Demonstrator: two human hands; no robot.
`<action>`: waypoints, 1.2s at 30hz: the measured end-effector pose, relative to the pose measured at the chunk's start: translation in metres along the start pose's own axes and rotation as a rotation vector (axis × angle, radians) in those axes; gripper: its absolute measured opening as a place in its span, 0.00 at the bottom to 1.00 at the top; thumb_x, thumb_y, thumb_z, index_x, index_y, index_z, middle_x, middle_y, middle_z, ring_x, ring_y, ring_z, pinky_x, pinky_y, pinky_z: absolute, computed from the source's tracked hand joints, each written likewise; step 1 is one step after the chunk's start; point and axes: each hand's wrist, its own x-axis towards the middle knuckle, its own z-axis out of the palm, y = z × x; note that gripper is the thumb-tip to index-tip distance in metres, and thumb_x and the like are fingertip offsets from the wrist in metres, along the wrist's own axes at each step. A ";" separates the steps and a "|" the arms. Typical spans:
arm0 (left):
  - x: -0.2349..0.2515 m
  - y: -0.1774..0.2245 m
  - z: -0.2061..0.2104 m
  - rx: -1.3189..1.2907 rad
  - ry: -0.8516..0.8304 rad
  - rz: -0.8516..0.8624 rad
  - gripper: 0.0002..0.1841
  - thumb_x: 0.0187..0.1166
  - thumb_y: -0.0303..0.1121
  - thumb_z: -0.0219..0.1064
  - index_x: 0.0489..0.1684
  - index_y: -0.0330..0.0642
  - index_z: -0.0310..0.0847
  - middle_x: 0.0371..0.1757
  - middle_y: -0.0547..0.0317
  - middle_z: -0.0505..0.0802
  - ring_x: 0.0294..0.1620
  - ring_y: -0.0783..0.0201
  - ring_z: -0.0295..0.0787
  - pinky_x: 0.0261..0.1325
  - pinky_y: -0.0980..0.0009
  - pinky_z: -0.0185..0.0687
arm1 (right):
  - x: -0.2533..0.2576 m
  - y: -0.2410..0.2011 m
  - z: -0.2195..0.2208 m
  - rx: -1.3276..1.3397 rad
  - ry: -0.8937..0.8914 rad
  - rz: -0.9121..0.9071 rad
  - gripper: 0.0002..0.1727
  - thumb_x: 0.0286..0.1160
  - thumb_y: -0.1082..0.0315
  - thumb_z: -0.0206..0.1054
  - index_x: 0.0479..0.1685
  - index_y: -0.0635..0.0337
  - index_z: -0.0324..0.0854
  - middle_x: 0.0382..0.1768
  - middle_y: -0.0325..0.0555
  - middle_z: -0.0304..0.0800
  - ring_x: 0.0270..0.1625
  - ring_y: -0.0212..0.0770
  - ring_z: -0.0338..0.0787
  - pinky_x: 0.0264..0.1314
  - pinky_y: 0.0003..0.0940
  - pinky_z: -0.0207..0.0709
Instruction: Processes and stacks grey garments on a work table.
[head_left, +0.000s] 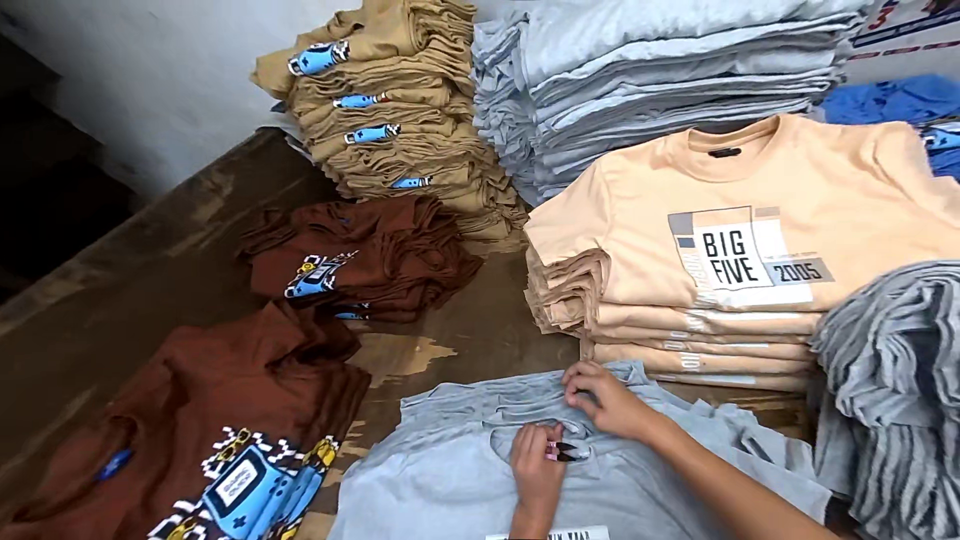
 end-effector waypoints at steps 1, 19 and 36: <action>-0.001 0.000 -0.001 -0.002 -0.005 -0.008 0.14 0.73 0.40 0.74 0.20 0.43 0.84 0.23 0.63 0.88 0.30 0.67 0.88 0.42 0.71 0.89 | -0.002 -0.004 -0.001 -0.022 -0.048 -0.004 0.11 0.79 0.61 0.65 0.48 0.53 0.92 0.67 0.44 0.87 0.76 0.47 0.79 0.83 0.49 0.67; 0.045 0.052 -0.064 0.050 -0.307 -0.577 0.22 0.70 0.39 0.79 0.59 0.38 0.88 0.47 0.48 0.92 0.46 0.55 0.90 0.52 0.54 0.88 | -0.012 -0.022 0.023 0.150 0.100 0.410 0.25 0.85 0.45 0.59 0.43 0.53 0.96 0.69 0.46 0.85 0.78 0.49 0.75 0.86 0.50 0.60; 0.113 0.082 -0.068 0.182 -0.976 -0.749 0.32 0.75 0.64 0.69 0.46 0.38 0.91 0.44 0.43 0.94 0.51 0.44 0.91 0.59 0.40 0.82 | -0.045 -0.038 -0.013 0.773 0.847 0.302 0.17 0.89 0.71 0.48 0.40 0.67 0.82 0.38 0.45 0.91 0.45 0.36 0.90 0.55 0.35 0.85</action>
